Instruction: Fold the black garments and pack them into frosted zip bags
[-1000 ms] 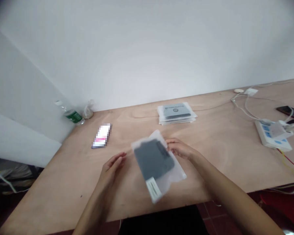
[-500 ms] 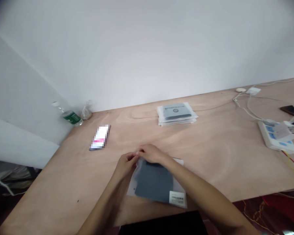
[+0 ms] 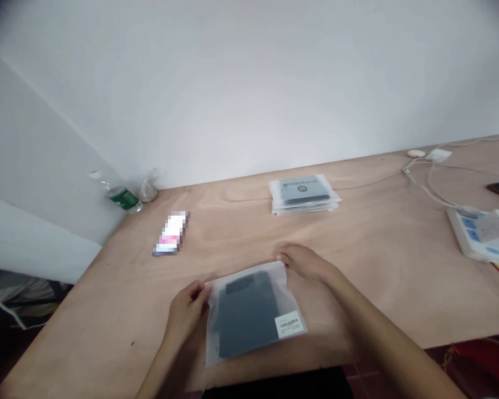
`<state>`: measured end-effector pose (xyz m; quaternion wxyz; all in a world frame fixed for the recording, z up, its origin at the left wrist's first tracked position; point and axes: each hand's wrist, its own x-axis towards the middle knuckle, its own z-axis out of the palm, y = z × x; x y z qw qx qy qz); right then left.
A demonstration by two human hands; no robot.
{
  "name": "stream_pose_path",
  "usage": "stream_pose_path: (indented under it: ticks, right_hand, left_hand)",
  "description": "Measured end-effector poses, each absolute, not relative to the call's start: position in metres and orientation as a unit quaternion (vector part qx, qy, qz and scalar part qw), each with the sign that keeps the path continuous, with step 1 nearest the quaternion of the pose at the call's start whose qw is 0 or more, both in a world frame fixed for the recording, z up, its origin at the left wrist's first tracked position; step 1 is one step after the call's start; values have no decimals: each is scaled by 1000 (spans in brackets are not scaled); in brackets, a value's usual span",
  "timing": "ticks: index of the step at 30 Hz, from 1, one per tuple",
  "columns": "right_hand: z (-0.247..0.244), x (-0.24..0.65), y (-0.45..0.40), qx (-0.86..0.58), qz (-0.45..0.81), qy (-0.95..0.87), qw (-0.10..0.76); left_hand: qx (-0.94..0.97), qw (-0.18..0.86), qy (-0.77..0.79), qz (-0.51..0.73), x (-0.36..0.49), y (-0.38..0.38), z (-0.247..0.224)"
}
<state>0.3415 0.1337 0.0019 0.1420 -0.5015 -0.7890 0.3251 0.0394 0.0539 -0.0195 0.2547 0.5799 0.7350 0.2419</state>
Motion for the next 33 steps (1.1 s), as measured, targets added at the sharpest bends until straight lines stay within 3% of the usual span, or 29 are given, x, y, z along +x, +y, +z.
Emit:
stream_pose_path:
  ticks: [5,7,9,11,15,23,33]
  right_hand:
    - [13,341,89,-596,298,-712,223]
    - [20,340,60,-577,410,-673,214]
    - [23,337,33,-514,569,-626,140]
    - [21,334,16,-484,626,-604,98]
    - [1,332,12,-572,551,-582,174]
    - [-25,331,21,-589,570,-517,249]
    - [-25,319,26,-622,500,-551,243]
  left_hand:
    - [573,209,753,247,30,42,-15]
    - [616,202,717,256,25,39,-12]
    - [669,204,672,244,25,35,-7]
    - [697,221,652,203,28,28,0]
    - [681,319,638,164,39,17,9]
    - [562,453,624,297,64,30,-3]
    - [481,599,541,342,92,37,12]
